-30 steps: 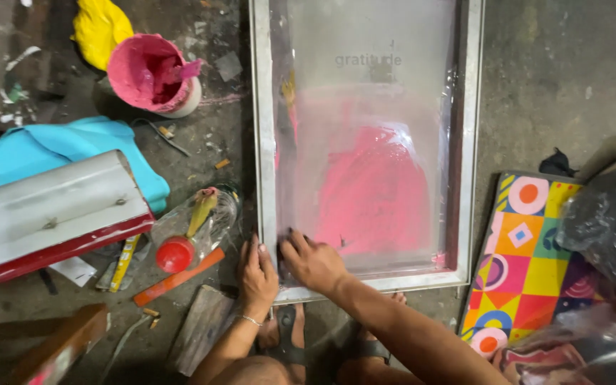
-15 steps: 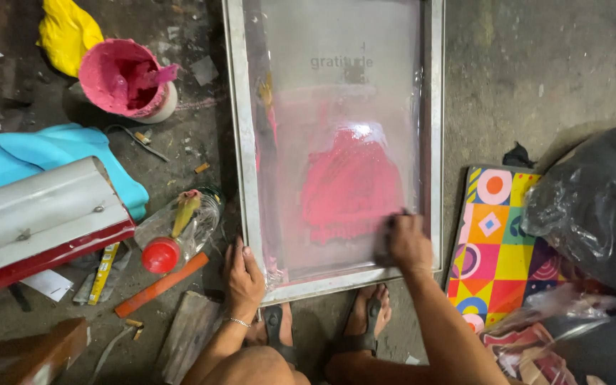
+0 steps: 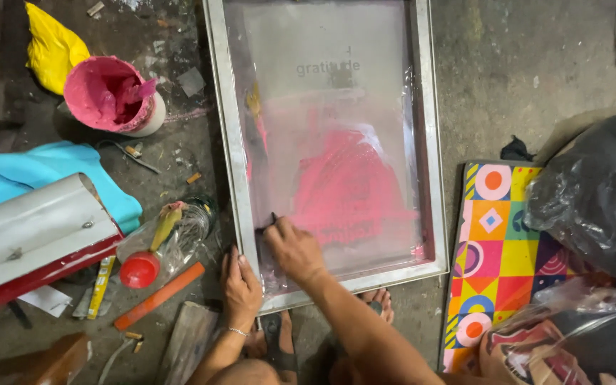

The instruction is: The person is cleaning pink ink off a screen printing frame using a cloth and a cleaning solution.

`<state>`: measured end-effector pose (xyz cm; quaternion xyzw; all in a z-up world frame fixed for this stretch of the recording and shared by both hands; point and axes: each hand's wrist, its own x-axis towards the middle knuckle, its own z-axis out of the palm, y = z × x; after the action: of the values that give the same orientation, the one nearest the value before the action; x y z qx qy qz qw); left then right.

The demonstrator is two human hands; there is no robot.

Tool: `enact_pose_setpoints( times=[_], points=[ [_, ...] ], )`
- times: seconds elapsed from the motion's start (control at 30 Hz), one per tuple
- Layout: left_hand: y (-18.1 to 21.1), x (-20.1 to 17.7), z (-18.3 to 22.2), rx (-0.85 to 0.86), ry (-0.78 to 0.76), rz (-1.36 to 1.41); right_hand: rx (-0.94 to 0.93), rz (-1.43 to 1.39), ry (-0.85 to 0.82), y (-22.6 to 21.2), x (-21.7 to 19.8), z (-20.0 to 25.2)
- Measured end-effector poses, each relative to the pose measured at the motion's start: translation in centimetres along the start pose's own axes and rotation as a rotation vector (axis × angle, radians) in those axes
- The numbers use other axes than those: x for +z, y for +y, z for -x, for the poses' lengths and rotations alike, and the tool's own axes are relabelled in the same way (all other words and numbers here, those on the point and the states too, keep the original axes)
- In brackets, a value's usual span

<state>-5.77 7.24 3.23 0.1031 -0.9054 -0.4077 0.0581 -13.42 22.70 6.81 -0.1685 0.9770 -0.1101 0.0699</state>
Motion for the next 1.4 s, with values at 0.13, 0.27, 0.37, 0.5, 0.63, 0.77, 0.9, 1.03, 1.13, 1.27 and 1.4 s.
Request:
enact_pose_setpoints(
  times=[0.13, 0.27, 0.37, 0.5, 0.63, 0.77, 0.9, 1.03, 1.13, 1.27, 1.4],
  points=[
    [0.4, -0.5, -0.7, -0.019, -0.032, 0.020, 0.395, -0.111, -0.294, 10.3, 1.1, 2.3],
    [0.8, -0.5, -0.9, -0.038, -0.035, 0.077, 0.727, 0.136, -0.078, 20.1, -3.6, 5.8],
    [0.7, -0.3, -0.6, -0.056, -0.039, 0.077, 0.843, -0.058, 0.174, 19.7, -4.8, 5.9],
    [0.0, 0.1, 0.1, -0.047, -0.009, 0.031, 0.705, -0.038, 0.047, 9.1, 0.5, -0.3],
    [0.7, -0.5, -0.3, -0.117, -0.090, 0.052, 0.160, -0.274, -0.204, -0.2, -3.6, -5.2],
    [0.3, -0.7, -0.4, -0.074, -0.069, 0.049, 0.593, -0.151, -0.333, 10.7, 2.0, -3.4],
    [-0.3, -0.1, -0.2, -0.122, -0.063, 0.076, 0.911, -0.112, -0.235, 19.8, -6.3, -1.8],
    [-0.3, 0.4, 0.3, -0.150, -0.064, 0.071, 0.807, 0.067, 0.202, 19.8, 2.3, -0.5],
    [-0.5, 0.4, 0.2, -0.102, -0.048, 0.070, 0.556, -0.059, -0.005, 9.7, 6.6, -4.5],
    [0.3, -0.6, -0.1, -0.074, -0.070, 0.054, 0.053, -0.118, -0.070, 2.4, 1.3, -8.8],
    [-0.1, 0.0, 0.3, -0.192, -0.129, 0.085, 0.455, -0.183, -0.025, 14.7, -1.2, -7.5]
  ],
)
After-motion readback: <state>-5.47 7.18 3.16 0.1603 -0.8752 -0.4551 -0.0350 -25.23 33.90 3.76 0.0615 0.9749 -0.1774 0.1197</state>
